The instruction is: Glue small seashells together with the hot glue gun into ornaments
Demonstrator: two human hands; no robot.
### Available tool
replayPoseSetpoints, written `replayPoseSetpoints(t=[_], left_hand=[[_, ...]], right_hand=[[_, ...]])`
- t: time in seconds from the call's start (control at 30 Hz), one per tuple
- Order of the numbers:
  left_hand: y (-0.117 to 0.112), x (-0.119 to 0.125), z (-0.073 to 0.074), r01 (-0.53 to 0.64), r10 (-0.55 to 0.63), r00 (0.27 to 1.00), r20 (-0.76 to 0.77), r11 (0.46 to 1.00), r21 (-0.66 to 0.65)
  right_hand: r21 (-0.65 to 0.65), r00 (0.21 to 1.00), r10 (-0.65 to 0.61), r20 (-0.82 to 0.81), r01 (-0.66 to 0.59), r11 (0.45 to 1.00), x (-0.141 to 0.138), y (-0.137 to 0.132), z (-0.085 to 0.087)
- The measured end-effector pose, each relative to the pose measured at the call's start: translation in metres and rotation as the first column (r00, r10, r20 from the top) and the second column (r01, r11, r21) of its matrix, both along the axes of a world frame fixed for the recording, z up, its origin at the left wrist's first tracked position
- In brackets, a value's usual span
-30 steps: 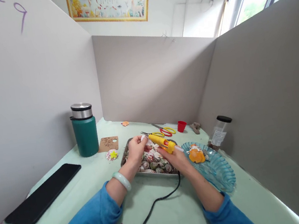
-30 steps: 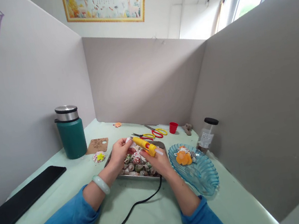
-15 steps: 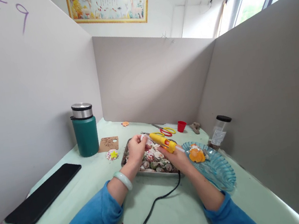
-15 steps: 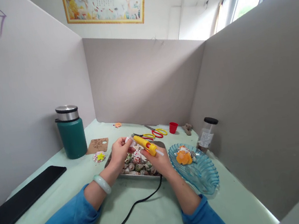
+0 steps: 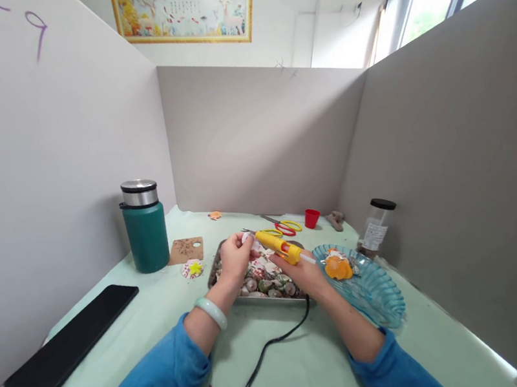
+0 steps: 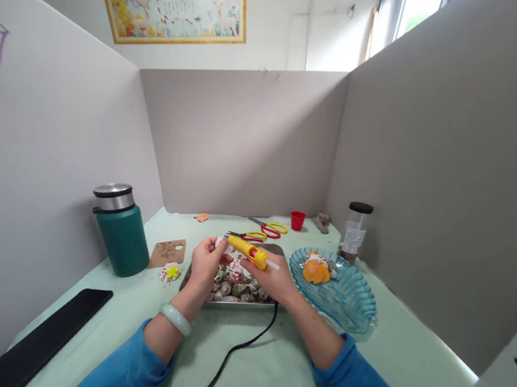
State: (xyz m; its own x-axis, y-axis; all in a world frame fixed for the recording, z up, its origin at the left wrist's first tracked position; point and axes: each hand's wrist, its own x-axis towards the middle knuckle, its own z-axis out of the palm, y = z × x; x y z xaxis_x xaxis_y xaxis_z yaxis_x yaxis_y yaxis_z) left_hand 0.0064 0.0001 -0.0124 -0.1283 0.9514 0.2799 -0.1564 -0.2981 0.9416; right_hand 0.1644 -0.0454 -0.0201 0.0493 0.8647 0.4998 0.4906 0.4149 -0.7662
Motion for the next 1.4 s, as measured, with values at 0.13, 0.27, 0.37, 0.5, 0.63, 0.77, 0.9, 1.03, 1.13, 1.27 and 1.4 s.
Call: replayPoseSetpoints(t=[0.13,0.27,0.37,0.5,0.63,0.77,0.9,1.03,1.13,1.27,1.4], left_hand=[[-0.0009,-0.0004,0.0004,0.004,-0.004,1.000,-0.006,1.000,0.004],[-0.0008,-0.0005,0.0006,0.007,-0.007,1.000,0.031,1.000,-0.015],[0.0000,0.0002,0.0003,0.013,-0.013,1.000,0.017,1.000,-0.011],[0.0000,0.0008,0.0003,0.014,-0.014,1.000,0.004,1.000,0.014],[-0.0008,0.0003,0.0012,0.006,-0.006,1.000,0.000,1.000,-0.002],[0.0005,0.0004,0.0006,0.018,-0.018,1.000,0.000,1.000,0.003],[0.0023,0.0010,-0.0016,0.027,-0.027,0.999,0.019,1.000,0.004],[0.0001,0.0007,-0.0005,0.026,-0.026,1.000,0.001,1.000,0.005],[-0.0034,0.0004,0.0027,0.034,-0.034,0.999,-0.001,0.999,0.012],[-0.0057,0.0004,0.0049,0.044,-0.044,0.999,0.009,0.999,0.012],[-0.0041,0.0004,0.0036,0.048,-0.048,0.999,0.010,0.998,0.032]], right_hand=[[-0.001,1.000,0.020,0.008,-0.020,1.000,-0.0004,0.0000,-0.0018],[0.003,0.999,0.002,-0.032,-0.002,1.000,-0.0010,-0.0003,-0.0002],[-0.018,0.999,0.002,-0.051,-0.003,1.000,-0.0011,0.0002,0.0008],[-0.026,0.998,-0.020,-0.057,0.019,0.999,-0.0015,-0.0003,0.0021],[-0.010,0.998,-0.020,-0.057,0.020,1.000,-0.0024,-0.0019,0.0037],[-0.029,0.998,-0.020,-0.065,0.018,0.999,-0.0023,-0.0025,0.0050],[-0.021,0.996,-0.042,-0.076,0.040,0.999,-0.0009,-0.0019,0.0050],[-0.019,0.998,0.009,-0.059,-0.010,1.000,0.0001,-0.0004,0.0027],[-0.020,0.997,-0.034,-0.070,0.033,0.999,0.0000,0.0002,0.0021],[-0.004,0.998,-0.022,-0.056,0.022,1.000,-0.0006,0.0005,0.0022],[-0.011,0.997,-0.038,-0.066,0.037,0.999,-0.0001,0.0009,0.0018]])
